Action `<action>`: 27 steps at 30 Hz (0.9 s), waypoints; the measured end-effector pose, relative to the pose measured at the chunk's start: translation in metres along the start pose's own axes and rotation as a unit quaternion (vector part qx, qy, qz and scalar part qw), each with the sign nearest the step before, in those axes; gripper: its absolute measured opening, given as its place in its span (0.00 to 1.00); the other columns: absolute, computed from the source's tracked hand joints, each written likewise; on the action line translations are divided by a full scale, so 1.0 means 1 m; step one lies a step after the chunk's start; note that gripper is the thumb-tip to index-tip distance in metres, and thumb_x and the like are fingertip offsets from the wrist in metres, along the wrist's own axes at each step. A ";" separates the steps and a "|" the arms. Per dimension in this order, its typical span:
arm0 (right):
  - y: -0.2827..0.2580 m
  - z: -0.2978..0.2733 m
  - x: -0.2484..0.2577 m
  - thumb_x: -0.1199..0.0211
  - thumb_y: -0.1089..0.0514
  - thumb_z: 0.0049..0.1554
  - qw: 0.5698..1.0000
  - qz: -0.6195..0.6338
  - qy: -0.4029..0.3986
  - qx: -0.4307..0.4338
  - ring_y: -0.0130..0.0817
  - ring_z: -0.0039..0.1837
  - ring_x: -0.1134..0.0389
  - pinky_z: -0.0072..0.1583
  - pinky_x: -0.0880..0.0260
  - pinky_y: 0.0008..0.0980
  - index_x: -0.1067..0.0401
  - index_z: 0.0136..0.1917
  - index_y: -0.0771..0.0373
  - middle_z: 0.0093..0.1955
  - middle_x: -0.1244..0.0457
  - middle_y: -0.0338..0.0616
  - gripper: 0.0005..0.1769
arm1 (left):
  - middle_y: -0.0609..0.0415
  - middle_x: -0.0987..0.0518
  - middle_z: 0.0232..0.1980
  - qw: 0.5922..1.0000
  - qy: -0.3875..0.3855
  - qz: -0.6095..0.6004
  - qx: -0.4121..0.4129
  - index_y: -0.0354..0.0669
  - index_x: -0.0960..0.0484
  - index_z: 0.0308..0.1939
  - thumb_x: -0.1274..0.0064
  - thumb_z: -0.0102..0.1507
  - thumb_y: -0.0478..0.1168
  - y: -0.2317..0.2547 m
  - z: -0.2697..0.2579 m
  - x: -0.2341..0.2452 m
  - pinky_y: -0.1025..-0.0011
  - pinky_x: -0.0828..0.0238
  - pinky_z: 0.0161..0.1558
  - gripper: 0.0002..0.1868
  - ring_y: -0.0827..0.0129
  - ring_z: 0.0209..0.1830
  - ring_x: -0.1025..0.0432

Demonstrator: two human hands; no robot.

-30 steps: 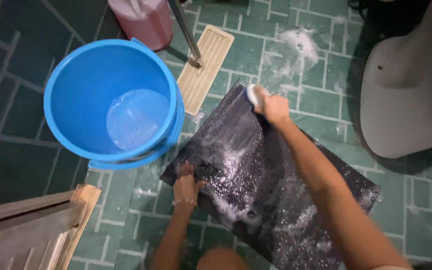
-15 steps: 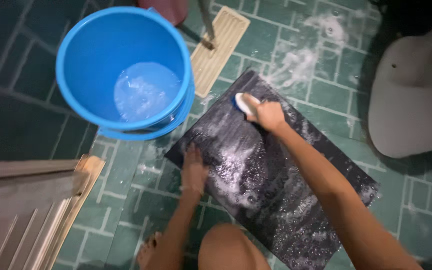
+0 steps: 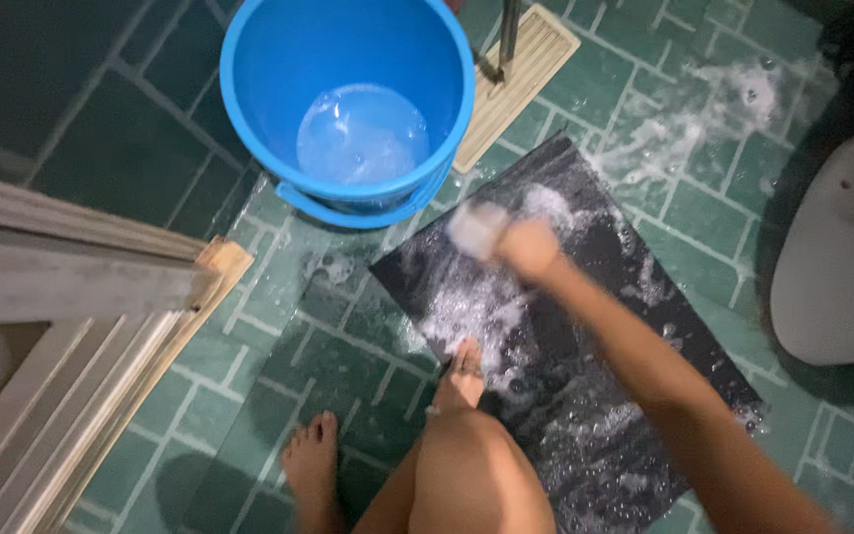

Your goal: The person scrubs a bathroom mat with a brush and soapy water from a blue bucket, rinses it by pouring water from a scoop, and then wrings the mat out before placing it on the floor by the doorway.

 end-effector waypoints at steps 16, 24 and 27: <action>-0.115 0.038 0.039 0.33 0.33 0.46 0.995 0.027 0.091 -0.040 0.43 0.37 0.29 0.42 0.28 0.46 0.21 0.35 0.57 0.33 0.31 0.47 0.25 | 0.60 0.20 0.57 0.979 0.194 0.006 -0.057 0.51 0.25 0.58 0.55 0.67 0.42 0.016 -0.022 0.031 0.56 0.27 0.45 0.15 0.58 0.49 0.23; -0.146 0.024 0.040 0.45 0.36 0.66 0.963 0.248 0.050 -0.096 0.41 0.33 0.32 0.36 0.30 0.40 0.25 0.51 0.64 0.36 0.33 0.50 0.27 | 0.62 0.17 0.51 0.964 0.264 -0.036 -0.025 0.53 0.22 0.53 0.54 0.65 0.43 0.008 -0.039 0.064 0.58 0.27 0.41 0.13 0.61 0.45 0.22; -0.210 -0.043 0.099 0.36 0.47 0.50 0.907 0.187 0.336 0.171 0.44 0.29 0.33 0.31 0.31 0.37 0.25 0.67 0.54 0.38 0.32 0.55 0.32 | 0.59 0.18 0.51 0.963 0.251 -0.032 -0.090 0.49 0.22 0.53 0.54 0.65 0.42 0.030 -0.035 0.083 0.60 0.29 0.47 0.13 0.61 0.46 0.23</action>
Point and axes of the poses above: each hand's wrist, its own z-axis towards the middle knuckle, its own x-axis out of the back of the hand, y = z × x, the point moved 10 cm from there along z, towards the middle knuckle
